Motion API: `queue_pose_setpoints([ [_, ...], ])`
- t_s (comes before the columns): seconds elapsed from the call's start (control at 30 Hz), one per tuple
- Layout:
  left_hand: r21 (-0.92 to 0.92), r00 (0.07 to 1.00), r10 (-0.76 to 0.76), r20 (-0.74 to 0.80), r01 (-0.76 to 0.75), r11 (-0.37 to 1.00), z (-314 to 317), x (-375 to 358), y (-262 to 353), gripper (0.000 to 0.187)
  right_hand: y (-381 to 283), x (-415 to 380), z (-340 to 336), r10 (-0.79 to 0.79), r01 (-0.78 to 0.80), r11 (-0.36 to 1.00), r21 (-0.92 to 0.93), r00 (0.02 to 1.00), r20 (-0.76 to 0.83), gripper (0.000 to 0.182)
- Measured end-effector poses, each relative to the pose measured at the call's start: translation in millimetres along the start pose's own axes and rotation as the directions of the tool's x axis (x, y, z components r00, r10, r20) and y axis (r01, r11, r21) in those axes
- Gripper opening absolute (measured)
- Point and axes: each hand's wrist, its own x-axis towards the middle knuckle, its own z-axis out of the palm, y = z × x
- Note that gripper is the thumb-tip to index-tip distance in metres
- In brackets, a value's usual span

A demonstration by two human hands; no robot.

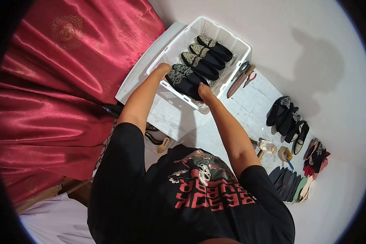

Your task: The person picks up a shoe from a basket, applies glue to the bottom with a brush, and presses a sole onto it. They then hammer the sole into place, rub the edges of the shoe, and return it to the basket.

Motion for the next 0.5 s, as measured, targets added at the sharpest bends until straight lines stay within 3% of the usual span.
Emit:
queue_pose_setpoints([
  [0.03,0.008,1.000,-0.002,0.000,0.002,1.000,6,-14,6,0.023,-3,-7,4,0.002,-0.002,1.000,0.007,1.000,-0.001,0.058],
  [0.1,0.060,0.979,-0.016,-0.203,0.029,0.998,22,-37,18,0.027,-13,-19,14,0.168,-0.165,0.973,0.159,0.986,-0.011,0.058],
  [0.13,0.060,0.979,-0.014,-0.205,0.027,0.998,23,-22,14,0.027,-12,-16,16,0.248,-0.240,0.943,0.231,0.969,-0.006,0.059],
  [0.17,0.022,0.949,0.043,-0.313,-0.038,0.999,26,-8,6,0.029,-11,-12,19,0.248,-0.241,0.943,0.229,0.969,-0.005,0.059],
  [0.2,-0.007,0.903,0.092,-0.419,-0.105,0.994,26,3,-1,0.030,3,2,28,0.193,-0.188,0.981,0.058,0.976,-0.101,0.056],
  [0.23,-0.006,0.904,0.089,-0.419,-0.100,0.995,26,3,-2,0.030,15,13,37,0.121,-0.144,0.983,-0.117,0.975,-0.184,0.054],
  [0.27,0.059,0.884,0.143,-0.445,-0.130,0.990,26,3,-3,0.031,23,16,39,0.124,-0.146,0.983,-0.115,0.975,-0.182,0.054],
  [0.33,0.125,0.864,0.193,-0.465,-0.152,0.980,30,-16,2,0.032,37,18,37,-0.051,0.016,0.974,-0.226,0.987,-0.150,0.055],
  [0.37,0.159,0.890,0.144,-0.432,-0.082,0.984,34,-50,17,0.033,31,10,35,-0.047,0.013,0.974,-0.224,0.988,-0.149,0.055],
  [0.43,0.199,0.912,0.098,-0.399,-0.019,0.980,31,-54,26,0.033,7,-4,22,0.168,-0.168,0.985,-0.026,0.986,0.011,0.057],
  [0.47,0.650,0.938,0.270,-0.216,-0.068,0.757,22,-41,23,0.035,2,-4,18,0.149,-0.146,0.986,-0.076,0.988,0.036,0.060],
  [0.5,0.928,0.944,0.330,0.027,-0.147,0.343,7,-7,8,0.037,16,13,22,0.132,-0.123,0.985,-0.125,0.989,0.065,0.062],
])
